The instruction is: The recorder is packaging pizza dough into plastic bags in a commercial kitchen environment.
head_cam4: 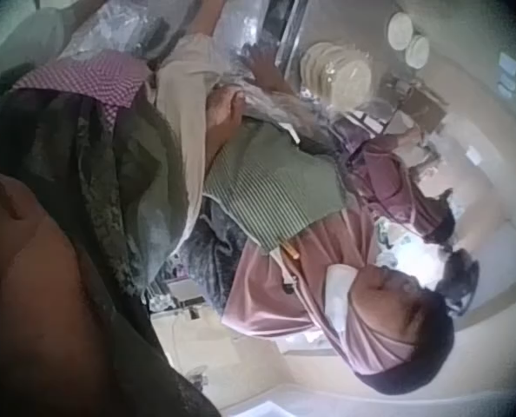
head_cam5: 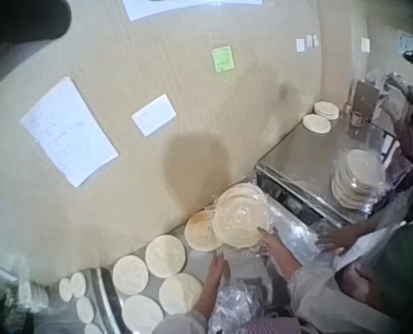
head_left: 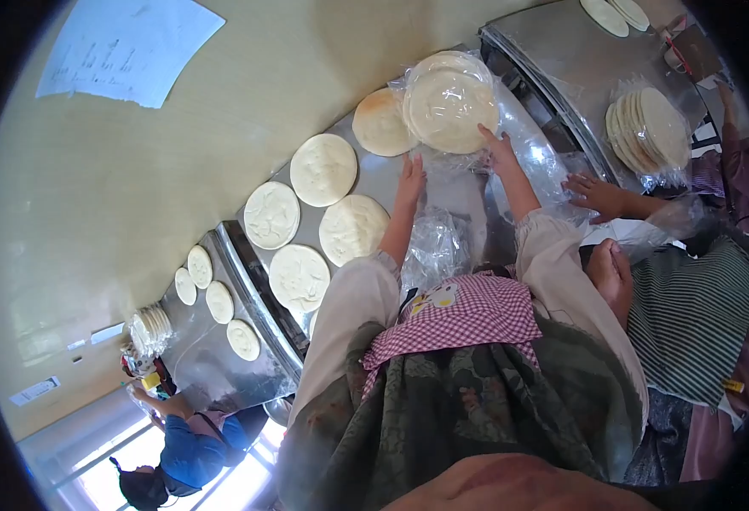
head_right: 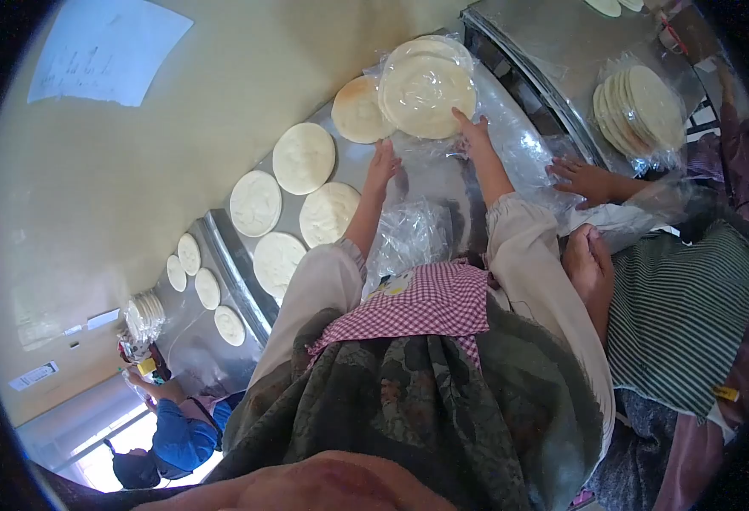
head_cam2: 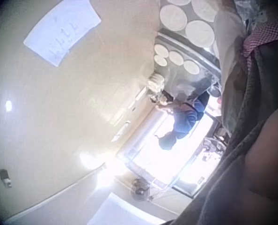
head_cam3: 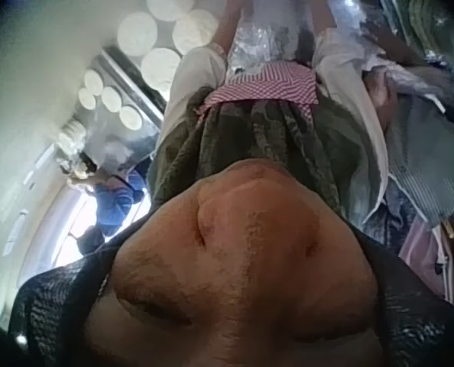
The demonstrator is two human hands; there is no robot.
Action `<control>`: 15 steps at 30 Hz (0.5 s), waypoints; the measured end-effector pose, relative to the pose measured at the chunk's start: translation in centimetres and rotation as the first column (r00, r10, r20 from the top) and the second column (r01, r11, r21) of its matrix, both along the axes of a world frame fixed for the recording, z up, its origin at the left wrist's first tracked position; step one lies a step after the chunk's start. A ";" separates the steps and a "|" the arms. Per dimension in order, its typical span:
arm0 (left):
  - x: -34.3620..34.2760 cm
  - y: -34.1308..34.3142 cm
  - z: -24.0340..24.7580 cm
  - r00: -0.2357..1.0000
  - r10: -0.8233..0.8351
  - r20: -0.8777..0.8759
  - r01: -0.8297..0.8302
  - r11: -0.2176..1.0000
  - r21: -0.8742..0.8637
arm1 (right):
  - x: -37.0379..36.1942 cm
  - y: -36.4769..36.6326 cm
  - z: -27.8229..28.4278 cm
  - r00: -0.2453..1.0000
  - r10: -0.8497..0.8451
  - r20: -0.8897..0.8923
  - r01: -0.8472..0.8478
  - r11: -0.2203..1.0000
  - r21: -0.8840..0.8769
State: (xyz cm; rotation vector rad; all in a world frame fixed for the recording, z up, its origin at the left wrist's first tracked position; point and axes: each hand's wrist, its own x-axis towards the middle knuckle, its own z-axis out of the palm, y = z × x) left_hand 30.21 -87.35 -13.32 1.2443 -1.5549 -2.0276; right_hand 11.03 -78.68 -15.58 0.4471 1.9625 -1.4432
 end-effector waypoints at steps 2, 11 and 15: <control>-2.6 -0.3 0.4 1.000 -0.013 -0.021 0.013 0.999 0.033 | -0.7 -0.2 -0.1 0.989 0.014 -0.150 -0.079 0.895 -0.438; -8.6 -0.5 2.3 0.992 -0.106 -0.063 0.115 0.981 0.157 | -7.4 -1.9 -1.4 0.748 0.113 -0.654 -0.248 0.961 -0.119; -5.3 -1.5 1.2 0.994 -0.103 -0.028 0.106 0.984 0.141 | -4.1 -3.5 1.2 0.635 0.536 -0.556 -0.307 0.836 0.454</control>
